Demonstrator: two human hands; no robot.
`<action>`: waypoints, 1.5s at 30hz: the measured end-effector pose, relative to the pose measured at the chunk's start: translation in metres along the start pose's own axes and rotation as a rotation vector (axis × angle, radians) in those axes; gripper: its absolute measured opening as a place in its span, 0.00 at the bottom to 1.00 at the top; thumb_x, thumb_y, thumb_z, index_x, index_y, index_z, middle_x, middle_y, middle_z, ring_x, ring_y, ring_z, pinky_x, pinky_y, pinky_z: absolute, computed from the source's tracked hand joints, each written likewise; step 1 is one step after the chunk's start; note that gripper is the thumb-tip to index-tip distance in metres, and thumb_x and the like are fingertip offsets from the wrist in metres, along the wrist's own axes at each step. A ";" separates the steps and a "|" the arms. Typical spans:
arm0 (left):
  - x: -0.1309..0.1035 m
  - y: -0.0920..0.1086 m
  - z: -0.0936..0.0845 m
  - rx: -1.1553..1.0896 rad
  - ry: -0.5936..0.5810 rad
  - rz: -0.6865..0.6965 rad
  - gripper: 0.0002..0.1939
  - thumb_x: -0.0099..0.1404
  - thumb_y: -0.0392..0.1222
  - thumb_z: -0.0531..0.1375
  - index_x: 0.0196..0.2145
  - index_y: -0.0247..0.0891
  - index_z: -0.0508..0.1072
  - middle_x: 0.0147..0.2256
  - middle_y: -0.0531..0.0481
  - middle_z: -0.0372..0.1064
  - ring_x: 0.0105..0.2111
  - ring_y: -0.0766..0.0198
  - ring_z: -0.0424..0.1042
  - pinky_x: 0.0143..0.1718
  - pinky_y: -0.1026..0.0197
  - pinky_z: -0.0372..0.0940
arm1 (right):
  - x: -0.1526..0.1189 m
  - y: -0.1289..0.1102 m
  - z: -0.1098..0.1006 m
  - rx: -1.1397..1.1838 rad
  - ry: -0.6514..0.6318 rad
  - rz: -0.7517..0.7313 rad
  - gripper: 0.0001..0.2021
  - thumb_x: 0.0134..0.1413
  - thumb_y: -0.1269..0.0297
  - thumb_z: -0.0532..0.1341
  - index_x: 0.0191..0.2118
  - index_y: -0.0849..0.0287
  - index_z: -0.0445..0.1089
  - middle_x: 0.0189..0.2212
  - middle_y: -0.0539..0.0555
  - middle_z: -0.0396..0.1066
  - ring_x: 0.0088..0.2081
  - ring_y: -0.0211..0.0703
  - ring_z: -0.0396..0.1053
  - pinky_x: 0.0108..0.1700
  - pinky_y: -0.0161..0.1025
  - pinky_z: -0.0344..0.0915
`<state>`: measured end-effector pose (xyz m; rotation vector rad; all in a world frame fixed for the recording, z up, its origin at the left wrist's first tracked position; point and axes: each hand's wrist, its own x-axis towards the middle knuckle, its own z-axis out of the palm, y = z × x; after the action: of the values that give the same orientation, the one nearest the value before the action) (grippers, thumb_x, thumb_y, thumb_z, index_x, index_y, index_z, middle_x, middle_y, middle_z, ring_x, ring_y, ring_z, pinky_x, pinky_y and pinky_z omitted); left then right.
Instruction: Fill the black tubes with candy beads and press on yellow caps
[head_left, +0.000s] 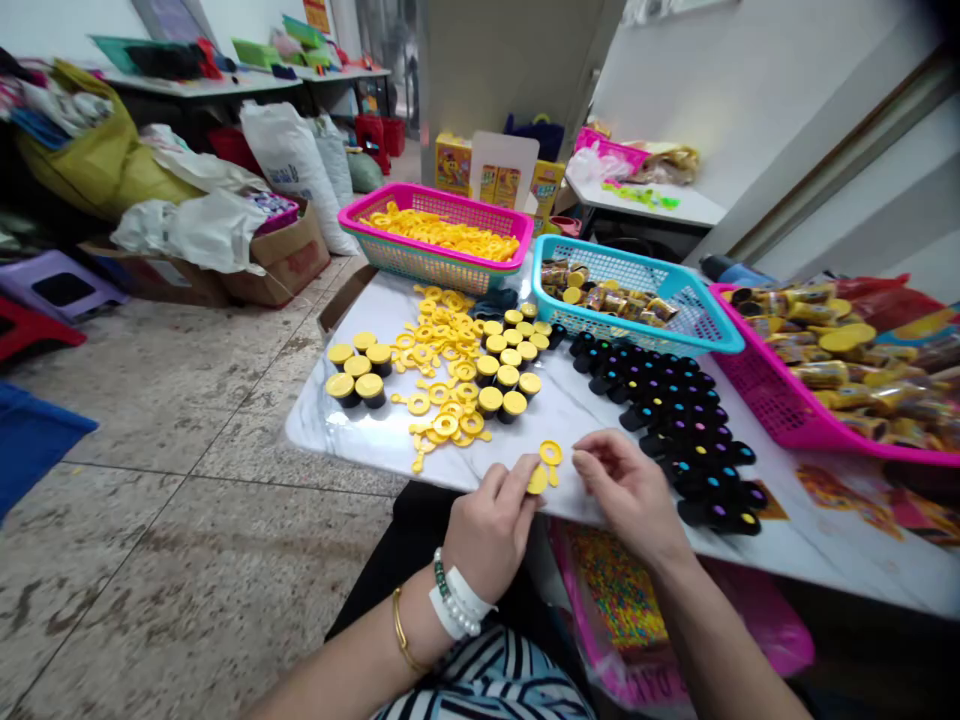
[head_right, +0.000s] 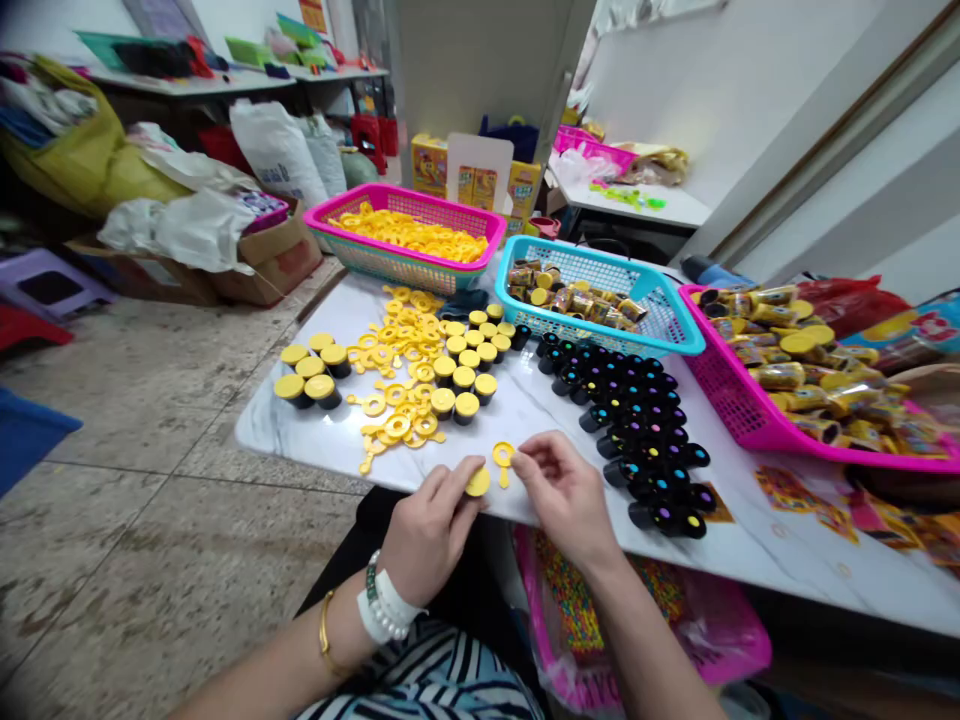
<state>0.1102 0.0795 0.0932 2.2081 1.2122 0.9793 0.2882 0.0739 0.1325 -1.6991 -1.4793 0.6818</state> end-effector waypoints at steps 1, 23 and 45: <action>-0.001 0.000 -0.005 0.026 0.011 -0.012 0.18 0.69 0.41 0.56 0.56 0.42 0.66 0.37 0.48 0.70 0.32 0.65 0.73 0.34 0.65 0.72 | -0.002 0.004 -0.005 -0.116 0.046 -0.106 0.15 0.59 0.52 0.59 0.42 0.59 0.69 0.34 0.55 0.71 0.33 0.43 0.68 0.34 0.40 0.65; -0.009 -0.062 -0.076 0.315 0.597 -0.090 0.19 0.60 0.39 0.66 0.47 0.36 0.67 0.44 0.45 0.66 0.24 0.73 0.63 0.29 0.64 0.66 | -0.035 0.042 0.024 -0.435 0.127 -0.731 0.24 0.50 0.72 0.68 0.53 0.55 0.70 0.45 0.59 0.76 0.44 0.52 0.73 0.46 0.49 0.70; 0.040 0.006 0.026 0.166 -0.063 0.288 0.08 0.68 0.40 0.55 0.34 0.39 0.72 0.27 0.51 0.66 0.27 0.64 0.67 0.26 0.61 0.61 | 0.136 -0.029 -0.007 -0.955 0.199 0.101 0.15 0.63 0.62 0.54 0.51 0.55 0.71 0.35 0.61 0.77 0.37 0.52 0.75 0.38 0.42 0.66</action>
<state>0.1481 0.1095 0.0952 2.5769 0.9973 0.9356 0.3020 0.2068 0.1722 -2.4522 -1.6967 -0.2254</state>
